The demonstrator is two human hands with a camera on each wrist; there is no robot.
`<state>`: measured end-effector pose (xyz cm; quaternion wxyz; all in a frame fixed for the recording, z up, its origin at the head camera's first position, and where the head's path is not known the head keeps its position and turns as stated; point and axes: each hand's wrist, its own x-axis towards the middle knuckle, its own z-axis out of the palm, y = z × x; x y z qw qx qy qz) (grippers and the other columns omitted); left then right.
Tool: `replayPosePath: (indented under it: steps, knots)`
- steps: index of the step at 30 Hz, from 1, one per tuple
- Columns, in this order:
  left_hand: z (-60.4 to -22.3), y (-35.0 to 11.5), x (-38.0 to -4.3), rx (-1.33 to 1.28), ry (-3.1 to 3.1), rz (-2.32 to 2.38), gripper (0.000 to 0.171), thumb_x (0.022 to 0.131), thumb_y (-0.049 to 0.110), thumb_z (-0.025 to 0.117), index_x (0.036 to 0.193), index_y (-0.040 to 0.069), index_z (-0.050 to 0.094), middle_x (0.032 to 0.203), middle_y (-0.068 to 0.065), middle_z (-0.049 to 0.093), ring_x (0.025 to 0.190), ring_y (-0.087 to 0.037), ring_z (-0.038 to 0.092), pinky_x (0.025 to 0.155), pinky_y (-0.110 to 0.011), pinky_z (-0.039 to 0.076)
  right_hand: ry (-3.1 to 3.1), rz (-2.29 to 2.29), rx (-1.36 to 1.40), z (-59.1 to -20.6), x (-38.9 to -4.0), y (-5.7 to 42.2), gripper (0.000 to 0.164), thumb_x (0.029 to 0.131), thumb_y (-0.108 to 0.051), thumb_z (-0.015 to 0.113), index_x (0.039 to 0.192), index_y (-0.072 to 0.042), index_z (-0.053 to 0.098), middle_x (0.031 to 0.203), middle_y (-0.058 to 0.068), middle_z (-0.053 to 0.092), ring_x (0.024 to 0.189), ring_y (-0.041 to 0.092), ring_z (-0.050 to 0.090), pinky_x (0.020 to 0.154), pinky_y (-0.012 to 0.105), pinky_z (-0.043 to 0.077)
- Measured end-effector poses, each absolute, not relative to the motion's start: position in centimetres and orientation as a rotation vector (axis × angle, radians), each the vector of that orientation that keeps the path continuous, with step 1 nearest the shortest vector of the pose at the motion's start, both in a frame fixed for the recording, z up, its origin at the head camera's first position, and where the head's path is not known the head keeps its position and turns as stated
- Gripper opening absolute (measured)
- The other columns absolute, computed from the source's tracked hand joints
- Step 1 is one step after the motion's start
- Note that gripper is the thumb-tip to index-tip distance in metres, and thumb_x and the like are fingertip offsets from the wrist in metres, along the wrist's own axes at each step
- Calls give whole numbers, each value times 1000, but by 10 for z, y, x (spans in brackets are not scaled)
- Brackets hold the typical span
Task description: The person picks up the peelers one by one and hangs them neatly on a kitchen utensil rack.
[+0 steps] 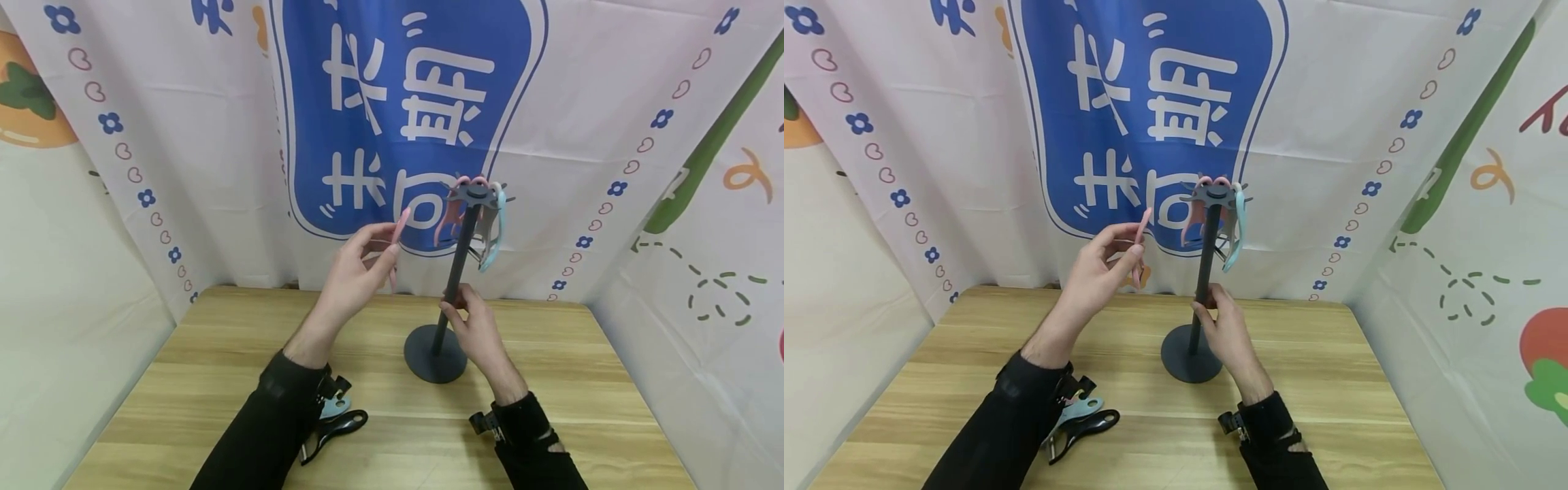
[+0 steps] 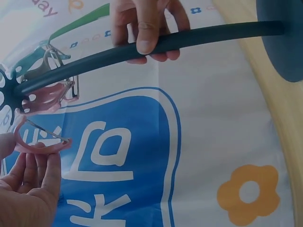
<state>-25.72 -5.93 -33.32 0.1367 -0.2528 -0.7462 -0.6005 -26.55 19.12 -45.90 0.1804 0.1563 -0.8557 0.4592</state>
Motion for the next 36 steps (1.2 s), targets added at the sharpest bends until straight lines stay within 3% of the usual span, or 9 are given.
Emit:
replayPosePath:
  steps: [10,17,22,29,36]
  knots:
    - [-301,-51,-249,-724,-2165,-1739,40,105,18,61,142,5,56,128,-12,61,116,-23,60,106,-36,52,-2420,1298,438,-457,-264,190,19,101,-24,65,119,-17,61,103,-1,66,102,17,68,84,41,61]
    - [-300,-45,-263,-736,-2159,-1709,39,105,20,60,143,11,56,121,-9,64,110,-24,62,104,-31,52,-2418,1296,441,-458,-265,190,18,102,-23,65,118,-16,61,104,0,65,101,17,68,82,38,62]
    - [-305,-42,-281,-776,-2126,-1708,40,105,28,60,143,17,57,116,-6,63,99,-26,63,95,-34,57,-2422,1296,438,-459,-265,191,19,102,-23,65,119,-15,61,103,1,65,101,18,68,82,39,61]
    - [-298,-39,-290,-795,-2131,-1690,46,102,45,58,142,24,58,109,3,65,86,-24,66,64,-40,56,-2420,1300,437,-459,-265,191,19,102,-23,65,119,-16,61,103,1,65,101,18,68,81,40,61]
    - [-294,-34,-296,-785,-2158,-1715,48,102,46,57,145,25,57,114,0,64,85,-24,64,62,-36,58,-2419,1311,439,-459,-265,191,19,102,-24,65,119,-16,61,103,1,65,101,18,68,82,40,61]
